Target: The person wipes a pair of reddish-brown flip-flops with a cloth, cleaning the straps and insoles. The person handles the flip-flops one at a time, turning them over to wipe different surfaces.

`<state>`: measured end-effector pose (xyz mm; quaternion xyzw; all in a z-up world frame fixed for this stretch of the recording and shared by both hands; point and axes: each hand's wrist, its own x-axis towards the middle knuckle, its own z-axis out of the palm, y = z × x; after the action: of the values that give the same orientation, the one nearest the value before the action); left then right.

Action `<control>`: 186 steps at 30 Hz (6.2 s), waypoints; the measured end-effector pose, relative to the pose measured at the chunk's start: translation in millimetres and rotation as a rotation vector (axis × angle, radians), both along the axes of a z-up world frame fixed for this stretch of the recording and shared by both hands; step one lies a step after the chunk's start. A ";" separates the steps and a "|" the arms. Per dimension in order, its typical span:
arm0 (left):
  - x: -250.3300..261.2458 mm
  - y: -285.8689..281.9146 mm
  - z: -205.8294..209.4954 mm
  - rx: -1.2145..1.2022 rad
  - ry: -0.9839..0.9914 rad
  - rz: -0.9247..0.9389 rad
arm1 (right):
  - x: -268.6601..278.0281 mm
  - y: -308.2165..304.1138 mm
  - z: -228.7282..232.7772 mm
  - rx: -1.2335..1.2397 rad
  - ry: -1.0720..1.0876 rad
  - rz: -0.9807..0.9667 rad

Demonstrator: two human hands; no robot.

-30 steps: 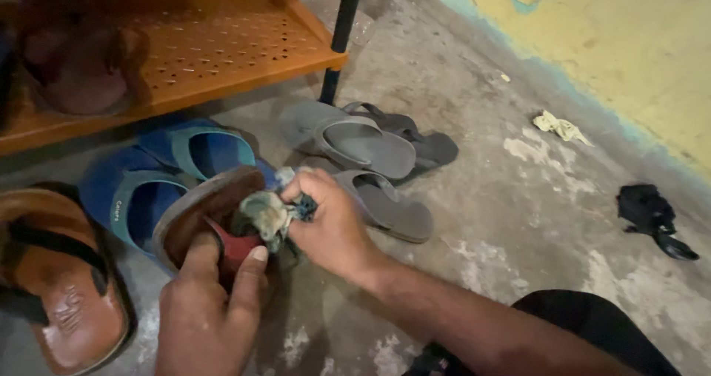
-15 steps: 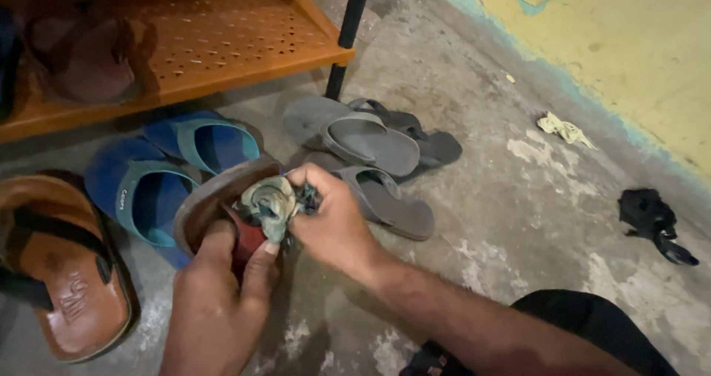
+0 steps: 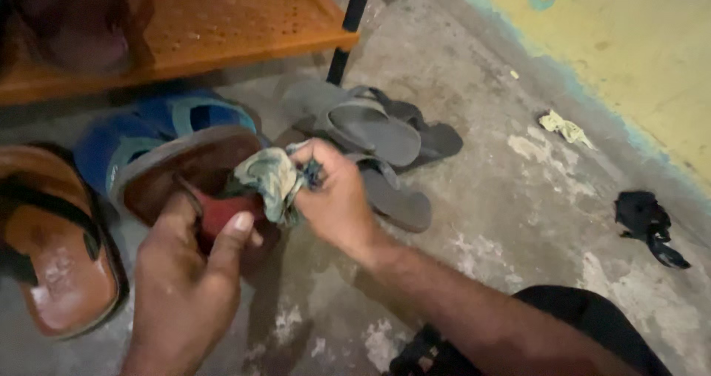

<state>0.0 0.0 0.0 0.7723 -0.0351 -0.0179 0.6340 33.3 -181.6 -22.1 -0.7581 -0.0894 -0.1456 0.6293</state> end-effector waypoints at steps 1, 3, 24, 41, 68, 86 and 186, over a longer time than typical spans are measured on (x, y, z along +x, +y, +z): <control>0.9 1.4 0.9 0.024 0.021 -0.002 | 1.1 -0.2 -1.3 -0.022 -0.052 0.004; 4.0 1.7 -1.4 0.017 -0.091 -0.015 | -0.1 1.3 4.2 -0.064 -0.147 0.009; 1.6 11.6 2.2 0.257 -0.407 -0.057 | -22.8 6.9 37.6 -0.119 -0.332 0.196; 2.5 10.1 6.1 0.288 -0.321 -0.053 | -20.2 8.0 32.1 -0.346 -0.336 0.038; 3.6 7.1 1.7 0.333 -0.261 -0.053 | -26.3 7.1 49.0 -0.146 -0.227 0.122; 2.3 4.0 11.3 0.336 -0.139 -0.063 | -32.4 10.5 61.1 -0.208 -0.223 0.112; 27.9 9.9 -68.9 -0.923 0.589 0.577 | -9.2 15.5 -46.4 0.627 0.976 0.218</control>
<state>27.9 9.9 -68.9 0.3592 0.3473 -0.0411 0.8652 24.1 -166.1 -68.5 -0.5015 0.1805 0.2660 0.8032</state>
